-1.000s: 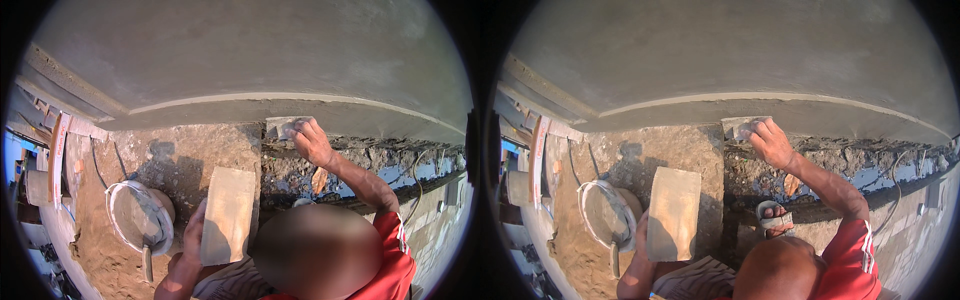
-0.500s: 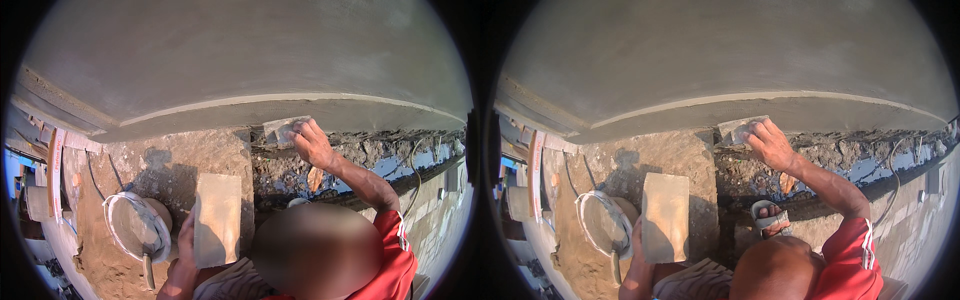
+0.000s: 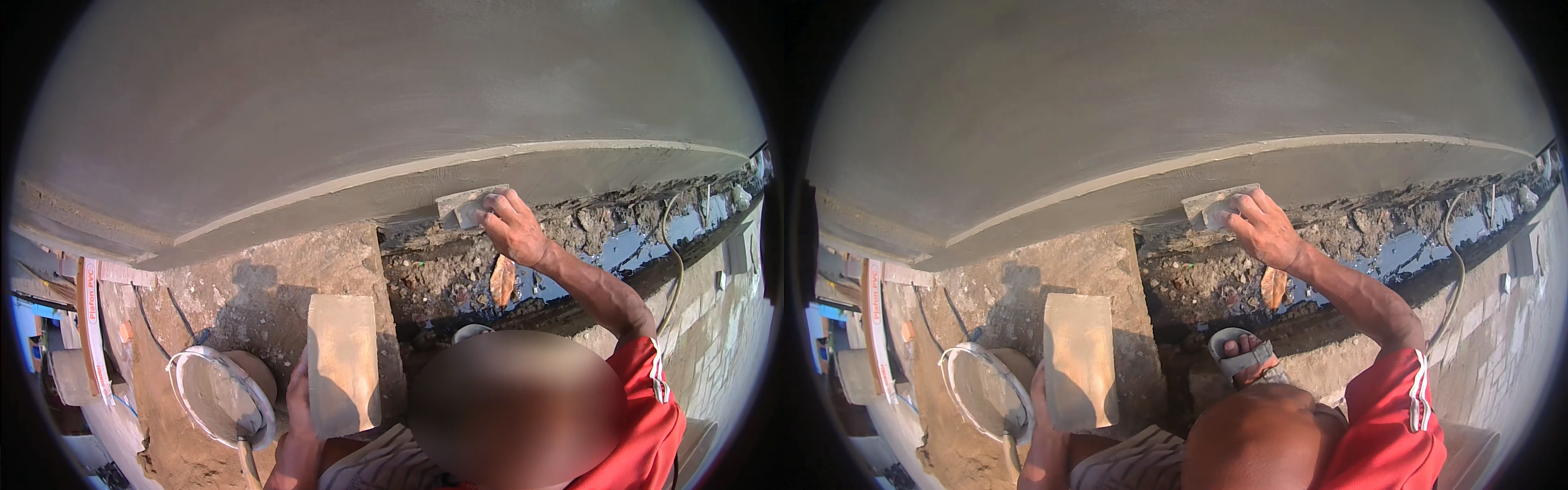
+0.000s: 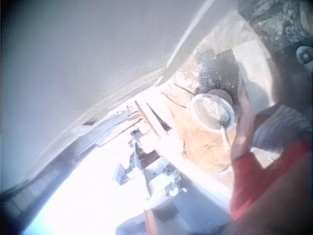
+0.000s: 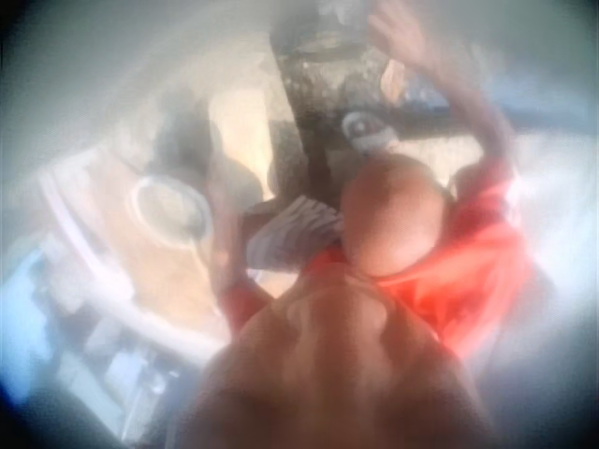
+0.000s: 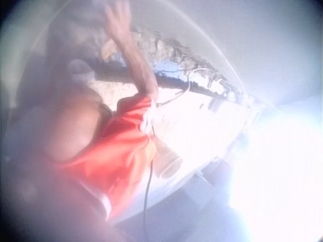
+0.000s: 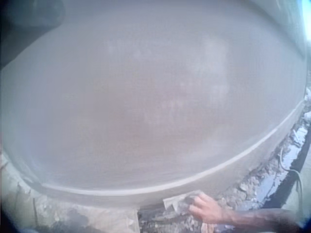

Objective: The person uses a trowel and a wooden float to apply and smooth cement plaster on a vertical wall. They repeatedly scoop plaster from a bucket and spread it along the wall's edge, refining the surface with the float.

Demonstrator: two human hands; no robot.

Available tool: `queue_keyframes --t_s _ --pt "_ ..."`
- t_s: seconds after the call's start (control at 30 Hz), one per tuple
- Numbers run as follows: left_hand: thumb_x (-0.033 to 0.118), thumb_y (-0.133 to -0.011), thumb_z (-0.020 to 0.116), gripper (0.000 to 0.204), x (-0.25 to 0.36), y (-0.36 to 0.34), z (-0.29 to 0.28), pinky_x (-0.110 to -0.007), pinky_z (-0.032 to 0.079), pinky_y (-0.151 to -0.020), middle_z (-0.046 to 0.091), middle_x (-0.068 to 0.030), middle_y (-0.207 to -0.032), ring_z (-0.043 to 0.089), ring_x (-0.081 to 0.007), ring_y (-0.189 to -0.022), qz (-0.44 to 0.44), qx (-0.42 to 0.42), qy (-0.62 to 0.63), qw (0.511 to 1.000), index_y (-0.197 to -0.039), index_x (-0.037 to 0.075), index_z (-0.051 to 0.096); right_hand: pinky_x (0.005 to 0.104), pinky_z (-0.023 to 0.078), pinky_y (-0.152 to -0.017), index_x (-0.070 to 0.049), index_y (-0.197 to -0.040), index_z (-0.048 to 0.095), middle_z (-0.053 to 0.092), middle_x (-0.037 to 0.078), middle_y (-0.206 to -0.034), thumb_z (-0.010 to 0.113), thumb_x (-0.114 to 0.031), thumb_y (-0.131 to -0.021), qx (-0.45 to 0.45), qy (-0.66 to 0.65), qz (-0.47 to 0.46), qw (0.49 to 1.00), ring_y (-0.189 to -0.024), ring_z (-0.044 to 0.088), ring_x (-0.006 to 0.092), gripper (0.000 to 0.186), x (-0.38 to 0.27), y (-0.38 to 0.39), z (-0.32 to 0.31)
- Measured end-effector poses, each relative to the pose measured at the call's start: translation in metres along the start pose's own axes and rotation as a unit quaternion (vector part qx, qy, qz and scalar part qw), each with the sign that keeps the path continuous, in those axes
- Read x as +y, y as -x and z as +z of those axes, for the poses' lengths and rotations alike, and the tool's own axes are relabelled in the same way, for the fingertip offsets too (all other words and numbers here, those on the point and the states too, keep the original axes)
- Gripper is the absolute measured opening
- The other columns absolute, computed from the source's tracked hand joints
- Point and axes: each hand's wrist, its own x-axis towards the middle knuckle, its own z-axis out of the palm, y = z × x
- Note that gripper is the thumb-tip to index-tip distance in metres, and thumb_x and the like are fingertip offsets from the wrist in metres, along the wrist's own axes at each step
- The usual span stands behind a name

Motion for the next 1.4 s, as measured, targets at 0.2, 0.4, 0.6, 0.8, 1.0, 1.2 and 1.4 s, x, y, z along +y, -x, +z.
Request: queue_keyframes --t_s 0.2,0.4,0.6,0.8,1.0,1.2,1.4 --pt "0.027 -0.092 0.04 0.043 -0.022 -0.015 -0.036 -0.033 0.052 -0.076 0.06 -0.0134 -0.106 0.062 -0.0228 -0.09 -0.036 -0.028 0.102 0.994 -0.125 0.0 0.046 0.0391 0.044 -0.08 -0.012 -0.106 0.054 0.049 0.01 -0.1 0.061 -0.005 -0.071 0.042 0.018 0.023 0.999 -0.097 0.049 0.0288 0.037 0.015 -0.023 -0.017" --pt "0.038 -0.094 0.036 0.038 -0.029 -0.042 -0.015 -0.033 0.051 -0.065 0.061 -0.0051 -0.087 0.061 -0.0194 -0.075 -0.08 0.047 0.044 0.995 -0.109 0.009 0.055 0.0379 0.045 -0.081 -0.007 -0.11 0.05 0.053 0.011 -0.102 0.063 -0.013 -0.08 -0.088 -0.249 0.233 0.936 -0.099 0.053 0.0273 0.033 -0.002 0.062 0.0" --pt "0.038 -0.093 0.036 0.046 -0.031 -0.065 -0.01 -0.038 0.049 -0.083 0.059 -0.0101 -0.111 0.059 -0.025 -0.098 -0.095 -0.009 0.003 0.995 -0.122 0.006 0.051 0.0369 0.048 -0.089 -0.004 -0.126 0.044 0.057 0.008 -0.114 0.067 -0.024 -0.084 0.236 -0.789 0.365 0.434 -0.103 0.057 0.0187 0.052 0.004 0.107 -0.053" --pt "0.036 -0.093 0.034 0.046 -0.043 -0.093 0.006 -0.038 0.051 -0.082 0.06 -0.0107 -0.113 0.06 -0.0256 -0.099 -0.114 -0.021 -0.069 0.991 -0.122 0.005 0.051 0.0377 0.048 -0.092 -0.003 -0.128 0.043 0.056 0.008 -0.118 0.069 -0.023 -0.082 0.332 -0.808 0.355 0.334 -0.107 0.056 0.0203 0.057 0.016 0.119 -0.064" --pt "0.022 -0.09 0.037 0.039 -0.043 -0.087 0.035 -0.035 0.052 -0.078 0.061 -0.0127 -0.106 0.062 -0.024 -0.092 -0.17 -0.011 -0.048 0.984 -0.121 0.001 0.05 0.0381 0.049 -0.091 -0.002 -0.127 0.044 0.056 0.01 -0.118 0.066 -0.016 -0.084 0.363 -0.831 0.322 0.273 -0.105 0.058 0.0214 0.05 0.019 0.131 -0.055" --pt "0.042 -0.091 0.034 0.053 -0.068 -0.089 0.017 -0.041 0.051 -0.084 0.058 -0.0143 -0.117 0.06 -0.0289 -0.101 -0.226 -0.092 0.003 0.97 -0.126 0.005 0.049 0.0374 0.05 -0.091 -0.002 -0.127 0.044 0.056 0.01 -0.119 0.063 -0.013 -0.085 0.414 -0.809 0.341 0.24 -0.105 0.058 0.0214 0.048 0.021 0.146 -0.05" --pt "0.029 -0.09 0.038 0.042 -0.076 -0.08 0.047 -0.037 0.055 -0.072 0.063 -0.0142 -0.103 0.064 -0.0269 -0.087 -0.259 -0.08 0.059 0.961 -0.117 0.0 0.052 0.0416 0.046 -0.094 -0.006 -0.127 0.045 0.056 0.007 -0.119 0.062 -0.015 -0.086 0.472 -0.722 0.363 0.353 -0.107 0.057 0.0212 0.045 0.059 0.158 -0.076"
